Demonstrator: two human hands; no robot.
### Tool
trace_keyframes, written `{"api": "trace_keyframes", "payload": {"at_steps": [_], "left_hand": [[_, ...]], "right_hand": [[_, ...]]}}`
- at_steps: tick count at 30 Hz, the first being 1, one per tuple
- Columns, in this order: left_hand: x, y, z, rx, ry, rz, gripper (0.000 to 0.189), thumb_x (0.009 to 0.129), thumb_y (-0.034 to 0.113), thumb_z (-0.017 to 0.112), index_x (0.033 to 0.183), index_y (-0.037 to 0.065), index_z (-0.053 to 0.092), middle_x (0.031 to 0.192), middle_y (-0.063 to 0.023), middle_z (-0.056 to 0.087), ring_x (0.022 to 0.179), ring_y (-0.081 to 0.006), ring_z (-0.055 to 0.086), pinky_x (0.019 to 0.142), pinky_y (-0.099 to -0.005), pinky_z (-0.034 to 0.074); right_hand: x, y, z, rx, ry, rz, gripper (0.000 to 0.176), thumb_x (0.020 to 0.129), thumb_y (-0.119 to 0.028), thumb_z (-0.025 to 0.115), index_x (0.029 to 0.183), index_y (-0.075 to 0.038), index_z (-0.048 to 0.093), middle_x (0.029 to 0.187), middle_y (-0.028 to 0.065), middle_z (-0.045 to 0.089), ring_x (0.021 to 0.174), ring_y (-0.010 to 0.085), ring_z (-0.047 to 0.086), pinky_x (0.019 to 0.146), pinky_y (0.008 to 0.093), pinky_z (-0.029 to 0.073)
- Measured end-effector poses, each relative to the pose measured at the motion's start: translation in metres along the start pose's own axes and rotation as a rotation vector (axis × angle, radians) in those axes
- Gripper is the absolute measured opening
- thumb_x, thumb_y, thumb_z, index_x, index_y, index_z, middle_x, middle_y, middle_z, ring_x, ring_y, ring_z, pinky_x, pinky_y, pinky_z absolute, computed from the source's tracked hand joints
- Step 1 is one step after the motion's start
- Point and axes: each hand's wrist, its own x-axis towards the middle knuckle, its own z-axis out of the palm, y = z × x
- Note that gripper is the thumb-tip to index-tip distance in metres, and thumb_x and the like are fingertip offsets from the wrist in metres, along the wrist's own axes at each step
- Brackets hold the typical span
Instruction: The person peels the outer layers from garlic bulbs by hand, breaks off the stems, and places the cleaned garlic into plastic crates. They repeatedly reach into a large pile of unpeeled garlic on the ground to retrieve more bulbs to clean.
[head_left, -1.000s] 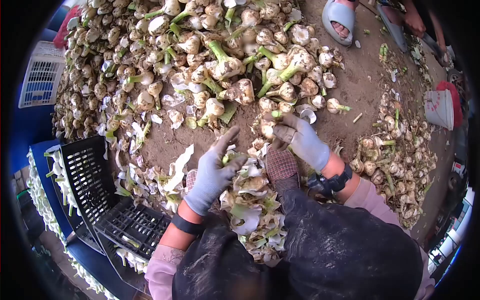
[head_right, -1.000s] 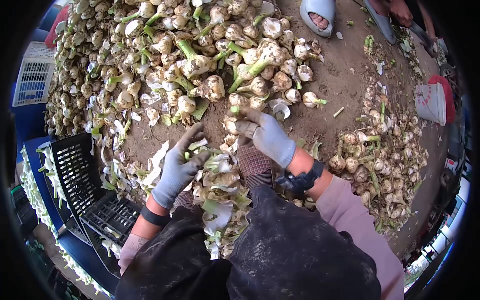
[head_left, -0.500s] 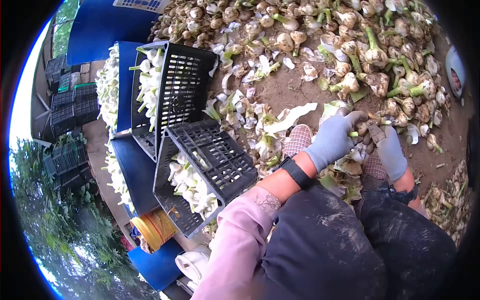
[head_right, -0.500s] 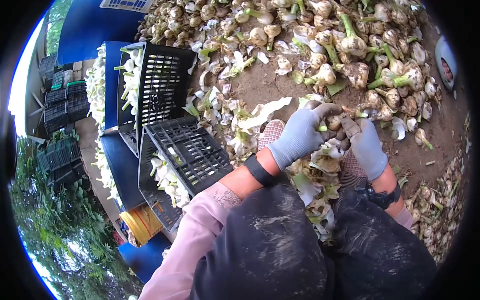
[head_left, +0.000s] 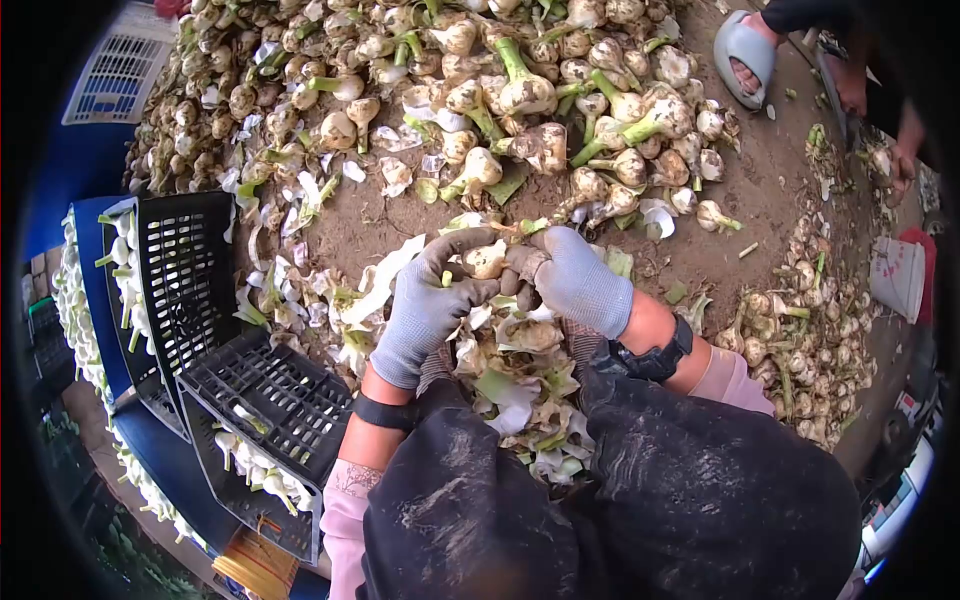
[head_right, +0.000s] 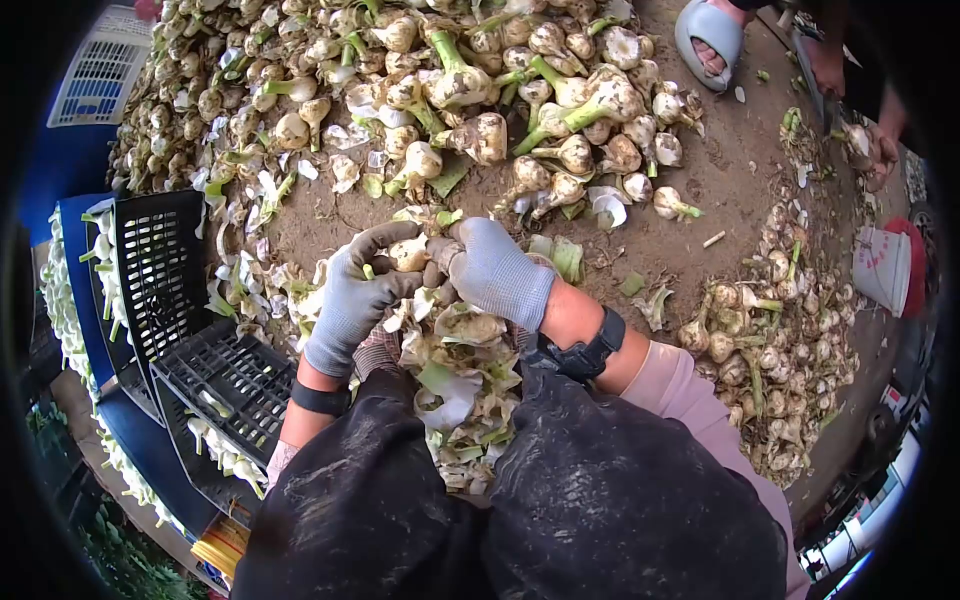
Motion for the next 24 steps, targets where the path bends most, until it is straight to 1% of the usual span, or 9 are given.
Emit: {"api": "trace_keyframes", "payload": {"at_steps": [5,7,8,12,14,16,19,20,24], "left_hand": [[-0.004,-0.017,-0.007,-0.462,-0.142,-0.134,0.047,0.075,0.0,0.074,0.119,0.004,0.059,0.101,-0.005,0.064,0.08,-0.0082,0.06,0.067,-0.0201,0.047],[0.0,-0.031,-0.007,0.148,-0.127,0.279,0.051,0.085,0.014,0.068,0.132,0.006,0.049,0.096,-0.0061,0.063,0.066,-0.009,0.059,0.056,-0.0191,0.044],[-0.004,-0.015,-0.002,-0.643,-0.267,-0.017,0.057,0.093,0.029,0.057,0.142,0.01,0.036,0.093,-0.0062,0.061,0.058,-0.0111,0.058,0.05,-0.0198,0.043],[-0.007,-0.011,0.007,-0.77,-0.163,-0.11,0.059,0.097,0.036,0.05,0.145,0.008,0.03,0.088,-0.0031,0.06,0.055,-0.0079,0.053,0.047,-0.0193,0.04],[-0.004,-0.008,0.01,-0.547,-0.158,-0.085,0.06,0.097,0.037,0.05,0.145,0.007,0.03,0.086,-0.0015,0.059,0.056,-0.0064,0.052,0.047,-0.019,0.04],[-0.006,0.006,0.01,-0.186,-0.156,-0.134,0.055,0.097,0.037,0.051,0.14,0.005,0.038,0.079,0.0031,0.055,0.056,-0.0029,0.05,0.048,-0.0182,0.039],[-0.01,-0.013,0.007,-0.36,-0.162,-0.153,0.06,0.098,0.054,0.035,0.133,0.007,0.045,0.074,-0.0037,0.059,0.049,-0.0105,0.054,0.045,-0.0214,0.043],[-0.009,-0.015,0.0,-0.464,-0.144,-0.158,0.036,0.1,0.031,0.042,0.124,0.007,0.053,0.083,-0.004,0.063,0.058,-0.0068,0.057,0.051,-0.0184,0.042],[0.006,-0.034,-0.007,0.064,0.124,0.054,0.034,0.095,0.025,0.051,0.121,0.003,0.055,0.1,-0.0102,0.063,0.087,-0.0128,0.063,0.077,-0.0217,0.048]], "right_hand": [[0.009,0.025,-0.012,-0.099,-0.005,0.002,0.023,0.092,-0.016,0.053,0.093,0.005,0.064,0.069,0.0109,0.066,0.058,0.0188,0.064,0.052,0.034,0.05],[0.016,0.033,-0.013,-0.714,0.231,-0.449,0.025,0.09,-0.018,0.056,0.1,0.003,0.063,0.075,0.0158,0.068,0.066,0.03,0.067,0.059,0.0402,0.052],[0.007,0.023,-0.008,-0.65,0.247,-0.456,0.023,0.087,-0.014,0.058,0.103,0.001,0.063,0.084,0.0198,0.068,0.08,0.0381,0.067,0.067,0.0426,0.052],[0.01,0.029,0.003,-0.349,0.371,-0.584,0.023,0.085,-0.007,0.059,0.106,0.001,0.063,0.087,0.0182,0.069,0.082,0.0286,0.068,0.071,0.0378,0.052],[0.01,0.023,0.0,0.13,0.038,-0.315,0.025,0.084,-0.006,0.061,0.108,0.002,0.062,0.09,0.0148,0.069,0.084,0.0176,0.065,0.073,0.0334,0.051],[0.022,0.035,-0.005,0.064,0.066,-0.28,0.024,0.087,-0.006,0.061,0.108,0.003,0.062,0.092,0.0101,0.068,0.083,0.0129,0.062,0.072,0.0296,0.05],[0.017,0.032,-0.007,-0.092,0.095,-0.231,0.023,0.088,-0.005,0.061,0.11,0.005,0.061,0.092,0.004,0.066,0.081,0.0074,0.057,0.07,0.0243,0.048],[0.009,0.021,-0.006,-0.025,0.053,-0.182,0.023,0.088,-0.004,0.06,0.109,0.005,0.061,0.091,0.004,0.066,0.079,0.0074,0.057,0.07,0.0247,0.048],[0.022,0.06,-0.013,-0.183,0.102,-0.189,0.023,0.084,-0.009,0.061,0.102,0.005,0.063,0.081,0.0154,0.067,0.07,0.0116,0.06,0.066,0.0302,0.05]]}}
